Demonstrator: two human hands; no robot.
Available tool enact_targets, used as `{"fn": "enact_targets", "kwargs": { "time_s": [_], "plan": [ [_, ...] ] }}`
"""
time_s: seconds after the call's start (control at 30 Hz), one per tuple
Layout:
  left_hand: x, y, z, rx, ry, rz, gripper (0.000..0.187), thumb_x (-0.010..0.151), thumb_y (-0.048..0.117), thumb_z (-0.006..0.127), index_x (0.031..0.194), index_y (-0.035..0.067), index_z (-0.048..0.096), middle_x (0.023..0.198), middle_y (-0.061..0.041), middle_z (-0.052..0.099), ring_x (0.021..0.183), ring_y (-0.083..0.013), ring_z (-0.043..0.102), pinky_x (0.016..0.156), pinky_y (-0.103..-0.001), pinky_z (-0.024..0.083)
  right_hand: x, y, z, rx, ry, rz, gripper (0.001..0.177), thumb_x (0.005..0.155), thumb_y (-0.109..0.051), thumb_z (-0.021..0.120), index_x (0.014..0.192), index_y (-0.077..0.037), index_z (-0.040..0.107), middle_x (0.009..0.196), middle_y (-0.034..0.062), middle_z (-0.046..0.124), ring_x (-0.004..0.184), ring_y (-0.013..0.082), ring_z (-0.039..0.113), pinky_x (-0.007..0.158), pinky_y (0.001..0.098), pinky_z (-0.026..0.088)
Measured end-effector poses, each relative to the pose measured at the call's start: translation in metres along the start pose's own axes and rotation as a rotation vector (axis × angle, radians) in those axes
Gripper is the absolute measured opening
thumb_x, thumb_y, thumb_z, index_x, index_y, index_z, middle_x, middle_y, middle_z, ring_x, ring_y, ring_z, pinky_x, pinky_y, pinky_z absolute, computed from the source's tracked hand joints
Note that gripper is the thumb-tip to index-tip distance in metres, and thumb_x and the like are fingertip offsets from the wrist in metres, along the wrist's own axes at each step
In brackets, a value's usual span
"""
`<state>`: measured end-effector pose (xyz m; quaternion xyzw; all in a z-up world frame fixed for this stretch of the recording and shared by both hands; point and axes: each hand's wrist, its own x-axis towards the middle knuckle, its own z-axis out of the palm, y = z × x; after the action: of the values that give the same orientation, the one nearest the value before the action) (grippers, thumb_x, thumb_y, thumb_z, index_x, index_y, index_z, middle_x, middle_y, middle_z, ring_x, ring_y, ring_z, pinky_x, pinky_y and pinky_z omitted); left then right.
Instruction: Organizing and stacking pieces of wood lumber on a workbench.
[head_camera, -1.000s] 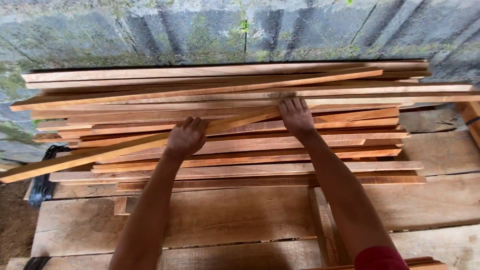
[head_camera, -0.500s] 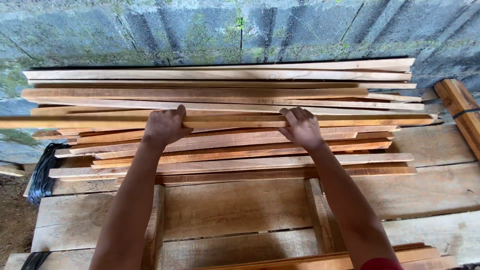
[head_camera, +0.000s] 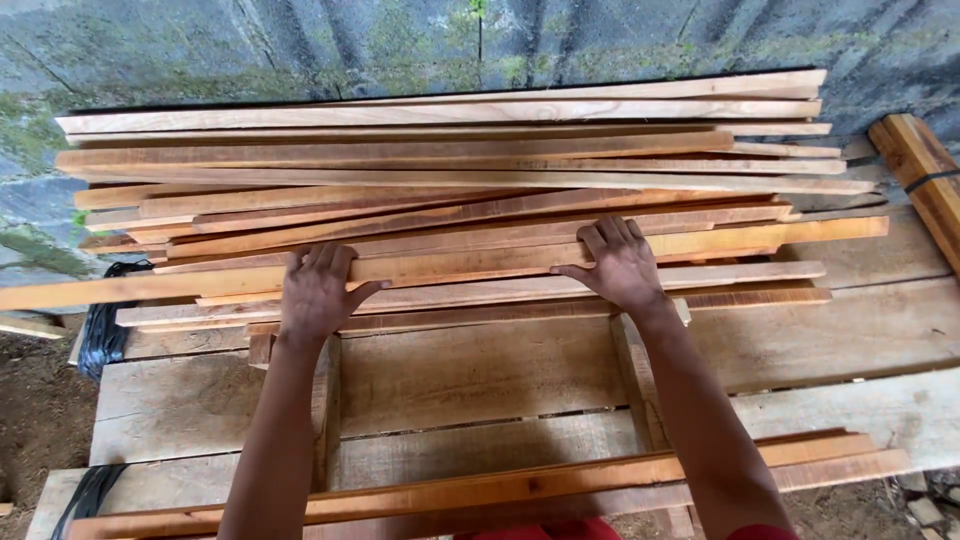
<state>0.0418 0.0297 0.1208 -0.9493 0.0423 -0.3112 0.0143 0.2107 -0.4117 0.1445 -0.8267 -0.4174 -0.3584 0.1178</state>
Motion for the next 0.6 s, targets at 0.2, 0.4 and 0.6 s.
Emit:
{"fn": "enact_targets", "kwargs": {
  "time_s": [0.2, 0.4, 0.6],
  "plan": [
    [-0.066, -0.006, 0.012, 0.124, -0.015, 0.004, 0.062, 0.071, 0.073, 0.071, 0.104, 0.022, 0.061, 0.078, 0.002, 0.060, 0.082, -0.0186, 0.069, 0.090, -0.036, 0.051, -0.033, -0.017, -0.026, 0.107, -0.069, -0.065, 0.053, 0.075, -0.051, 0.084, 0.102, -0.008, 0.067, 0.088, 0.0090, 0.059, 0.086, 0.0286, 0.064, 0.080, 0.0398, 0.053],
    [-0.108, 0.051, -0.042, -0.077, -0.386, -0.243, 0.063, 0.064, 0.076, 0.075, 0.099, 0.024, 0.067, 0.084, -0.003, 0.076, 0.083, -0.0250, 0.077, 0.074, -0.039, 0.058, -0.092, -0.045, -0.033, 0.269, -0.758, 0.346, 0.053, 0.078, -0.047, 0.082, 0.121, -0.024, 0.061, 0.113, 0.0081, 0.074, 0.112, 0.0343, 0.070, 0.096, 0.0507, 0.054],
    [-0.154, 0.081, -0.040, -0.359, -0.891, -0.524, 0.067, 0.068, 0.073, 0.076, 0.109, 0.021, 0.073, 0.106, -0.015, 0.079, 0.107, -0.0357, 0.074, 0.094, -0.047, 0.056, -0.153, -0.078, -0.026, 0.390, -1.025, 0.479, 0.054, 0.080, -0.057, 0.074, 0.119, -0.020, 0.075, 0.119, 0.0098, 0.077, 0.115, 0.0365, 0.070, 0.102, 0.0539, 0.052]
  ]
}}
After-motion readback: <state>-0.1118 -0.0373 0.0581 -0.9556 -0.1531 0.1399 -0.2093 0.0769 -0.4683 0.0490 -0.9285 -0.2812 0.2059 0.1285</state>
